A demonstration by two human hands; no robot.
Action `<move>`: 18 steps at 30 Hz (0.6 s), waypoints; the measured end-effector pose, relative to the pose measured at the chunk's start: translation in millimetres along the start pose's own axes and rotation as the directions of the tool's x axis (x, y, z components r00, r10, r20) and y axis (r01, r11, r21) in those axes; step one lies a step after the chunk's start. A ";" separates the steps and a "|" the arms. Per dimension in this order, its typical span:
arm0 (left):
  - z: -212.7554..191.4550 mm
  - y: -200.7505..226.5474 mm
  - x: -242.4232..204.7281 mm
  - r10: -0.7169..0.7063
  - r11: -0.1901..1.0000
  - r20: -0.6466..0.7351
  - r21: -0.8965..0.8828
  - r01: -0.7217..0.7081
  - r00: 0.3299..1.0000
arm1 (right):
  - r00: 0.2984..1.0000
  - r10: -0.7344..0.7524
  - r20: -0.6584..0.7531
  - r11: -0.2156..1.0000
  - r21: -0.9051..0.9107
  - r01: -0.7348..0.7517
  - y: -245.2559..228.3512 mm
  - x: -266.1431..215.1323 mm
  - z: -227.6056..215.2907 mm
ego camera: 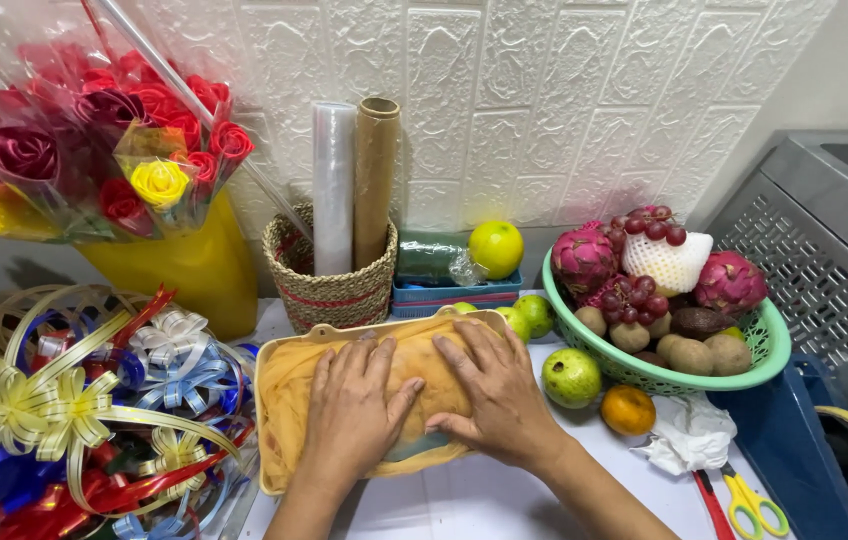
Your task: The person places items into a small rectangular basket and covers them with a translucent yellow fabric by hand. They then reach into a larger bowl of fruit and pick up items including grapes and dragon fruit one at a time.
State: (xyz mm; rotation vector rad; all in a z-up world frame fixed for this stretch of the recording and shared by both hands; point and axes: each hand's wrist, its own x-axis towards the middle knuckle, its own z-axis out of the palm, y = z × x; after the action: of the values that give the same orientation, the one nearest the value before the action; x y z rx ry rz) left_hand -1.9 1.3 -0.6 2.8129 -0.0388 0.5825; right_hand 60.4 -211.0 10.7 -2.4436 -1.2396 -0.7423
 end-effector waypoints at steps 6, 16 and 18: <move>1.6 -1.2 0.4 0.020 1.000 -0.054 0.002 -0.020 0.998 | 0.980 0.171 0.100 0.981 0.077 -0.179 6.9 -16.1 2.6; -15.9 -4.8 2.0 -0.052 0.999 0.054 0.012 0.051 0.997 | 0.995 0.042 0.089 0.949 0.307 -0.067 3.5 -1.2 3.4; -14.5 -3.6 0.0 0.016 0.999 -0.037 0.038 -0.015 0.999 | 0.994 0.048 0.102 0.959 0.274 -0.074 3.6 -3.8 1.6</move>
State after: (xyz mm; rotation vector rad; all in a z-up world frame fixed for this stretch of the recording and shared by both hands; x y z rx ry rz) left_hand -7.2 8.6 11.2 2.8397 -0.0430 0.6457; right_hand 62.0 -214.9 7.1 -2.2956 -1.2046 -0.4079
